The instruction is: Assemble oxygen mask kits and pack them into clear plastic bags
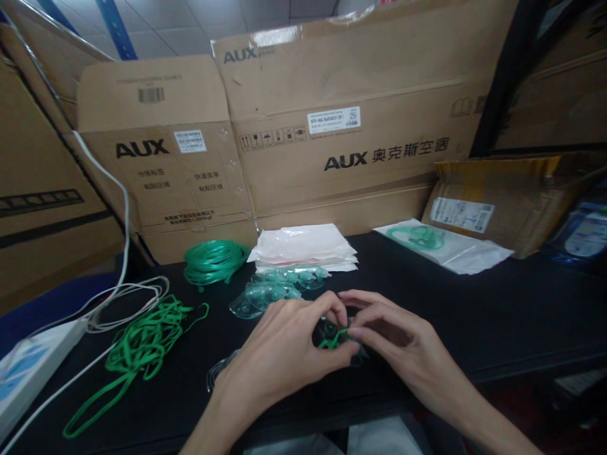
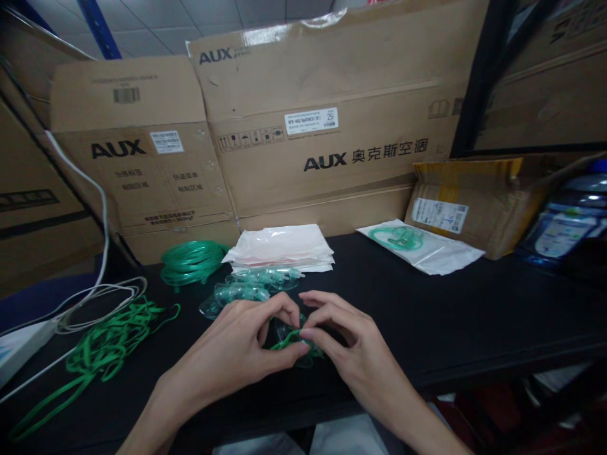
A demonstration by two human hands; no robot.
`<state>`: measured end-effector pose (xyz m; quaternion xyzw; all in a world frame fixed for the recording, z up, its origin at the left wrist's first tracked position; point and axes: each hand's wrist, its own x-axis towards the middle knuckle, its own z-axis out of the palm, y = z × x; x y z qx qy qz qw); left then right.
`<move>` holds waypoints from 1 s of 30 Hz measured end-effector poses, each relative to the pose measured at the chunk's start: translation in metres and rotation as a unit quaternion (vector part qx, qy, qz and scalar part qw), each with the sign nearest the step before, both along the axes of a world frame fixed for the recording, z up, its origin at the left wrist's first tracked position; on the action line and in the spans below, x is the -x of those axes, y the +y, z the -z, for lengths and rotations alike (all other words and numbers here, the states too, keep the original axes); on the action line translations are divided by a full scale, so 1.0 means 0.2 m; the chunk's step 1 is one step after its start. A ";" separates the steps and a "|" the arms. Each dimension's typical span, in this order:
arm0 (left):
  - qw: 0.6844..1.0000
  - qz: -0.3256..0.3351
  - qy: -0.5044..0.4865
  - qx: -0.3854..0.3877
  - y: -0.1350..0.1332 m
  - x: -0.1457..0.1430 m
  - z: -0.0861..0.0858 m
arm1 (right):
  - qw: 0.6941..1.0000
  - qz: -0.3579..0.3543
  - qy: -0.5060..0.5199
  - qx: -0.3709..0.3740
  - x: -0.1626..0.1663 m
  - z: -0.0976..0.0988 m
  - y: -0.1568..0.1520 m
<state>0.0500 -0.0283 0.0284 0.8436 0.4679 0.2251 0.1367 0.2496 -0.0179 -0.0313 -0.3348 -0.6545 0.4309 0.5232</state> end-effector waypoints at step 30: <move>0.999 -0.016 -0.036 -0.003 0.02 0.09 -0.04 | 0.997 0.044 0.058 0.015 -0.03 0.01 0.01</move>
